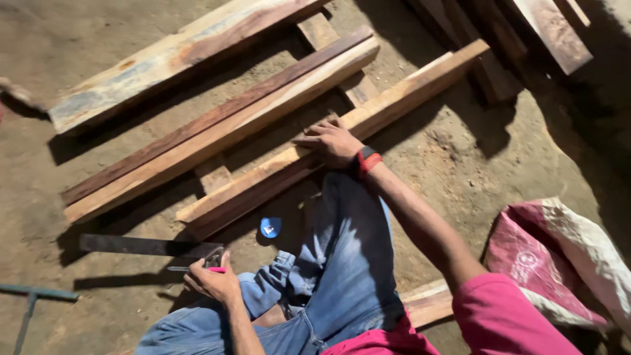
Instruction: The person sits cross-legged on the ground and uses a metal square and a pink marker to draw straight lines on several wooden planks. They repeatedly position the square, draw lines, and shift planks to mark different pieces.
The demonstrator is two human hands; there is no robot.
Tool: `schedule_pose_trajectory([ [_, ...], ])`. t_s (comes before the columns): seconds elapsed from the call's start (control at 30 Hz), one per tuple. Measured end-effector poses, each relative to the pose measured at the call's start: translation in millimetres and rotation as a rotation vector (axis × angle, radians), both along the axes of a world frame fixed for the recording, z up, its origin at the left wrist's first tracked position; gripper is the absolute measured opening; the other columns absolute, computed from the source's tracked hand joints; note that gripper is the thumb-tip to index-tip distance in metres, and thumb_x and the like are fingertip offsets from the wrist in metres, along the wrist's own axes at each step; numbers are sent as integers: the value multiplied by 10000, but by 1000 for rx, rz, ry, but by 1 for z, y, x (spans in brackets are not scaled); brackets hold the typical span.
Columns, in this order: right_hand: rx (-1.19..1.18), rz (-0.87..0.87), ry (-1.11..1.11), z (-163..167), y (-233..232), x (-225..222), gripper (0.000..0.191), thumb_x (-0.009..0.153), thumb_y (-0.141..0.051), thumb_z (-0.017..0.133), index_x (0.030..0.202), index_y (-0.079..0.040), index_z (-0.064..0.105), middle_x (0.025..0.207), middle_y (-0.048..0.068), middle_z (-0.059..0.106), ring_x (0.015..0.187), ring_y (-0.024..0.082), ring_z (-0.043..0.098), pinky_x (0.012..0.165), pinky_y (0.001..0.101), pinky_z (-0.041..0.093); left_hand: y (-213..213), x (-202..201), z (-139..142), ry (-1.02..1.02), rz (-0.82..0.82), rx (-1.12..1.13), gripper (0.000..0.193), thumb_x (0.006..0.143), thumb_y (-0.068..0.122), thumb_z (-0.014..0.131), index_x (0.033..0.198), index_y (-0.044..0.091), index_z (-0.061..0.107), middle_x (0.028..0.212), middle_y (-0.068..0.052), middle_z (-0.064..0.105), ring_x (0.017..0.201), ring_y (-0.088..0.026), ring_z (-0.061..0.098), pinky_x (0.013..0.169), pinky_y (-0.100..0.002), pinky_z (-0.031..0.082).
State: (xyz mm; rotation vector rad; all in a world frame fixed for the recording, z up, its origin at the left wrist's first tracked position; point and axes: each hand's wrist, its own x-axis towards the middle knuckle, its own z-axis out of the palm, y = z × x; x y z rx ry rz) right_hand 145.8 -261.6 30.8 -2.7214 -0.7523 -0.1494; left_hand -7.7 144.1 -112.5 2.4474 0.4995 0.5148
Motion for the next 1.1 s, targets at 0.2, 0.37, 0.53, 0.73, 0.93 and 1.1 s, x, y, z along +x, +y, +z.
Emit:
schedule_pose_trajectory([
  [0.2, -135, -149, 71, 25, -22, -7, 596, 777, -378, 768, 1354, -263, 671, 1208, 64, 646, 1133, 297, 565, 966, 457, 419, -5, 8, 4, 20, 115, -57, 575, 646, 245, 992, 1055, 73, 627, 1049, -159, 681, 1139, -430, 537, 1169, -588, 289],
  [0.37, -195, -231, 113, 37, -31, -3, 509, 748, -396, 772, 1231, -247, 716, 1160, 33, 681, 1147, 267, 592, 995, 475, 431, -9, 11, 9, 97, 168, -116, 417, 701, 190, 930, 1011, 95, 667, 1034, -164, 645, 1085, -379, 565, 1003, -505, 414],
  [0.53, -182, -236, 284, 32, -50, 7, 467, 827, -496, 761, 1213, -241, 702, 1160, 48, 680, 1143, 271, 630, 1016, 416, 488, -11, 12, 16, -14, 61, -307, 249, 910, 144, 787, 1074, 38, 633, 1036, -162, 647, 999, -348, 590, 909, -449, 488],
  [0.73, -170, -244, -188, 31, -53, 4, 427, 968, -313, 674, 1392, -265, 662, 1180, 26, 661, 1180, 250, 568, 1131, 444, 394, -17, 9, 22, -95, 60, -323, 225, 924, 145, 761, 1078, 31, 644, 1014, -181, 643, 917, -356, 631, 835, -437, 511],
  [0.93, -454, -116, -80, 43, -41, 33, 810, 758, -372, 695, 1539, -322, 485, 1281, 93, 568, 1231, 322, 514, 1069, 495, 363, -20, 10, 24, -112, 73, -425, 222, 940, 166, 747, 1092, 45, 639, 995, -157, 652, 918, -336, 657, 840, -424, 527],
  [1.1, -522, -49, 13, 38, -40, 54, 853, 840, -417, 701, 1627, -329, 387, 1375, 93, 556, 1273, 345, 513, 1073, 518, 365, -23, 9, 33, -168, 35, -304, 221, 865, 107, 774, 1043, 43, 661, 999, -165, 663, 965, -360, 641, 862, -421, 518],
])
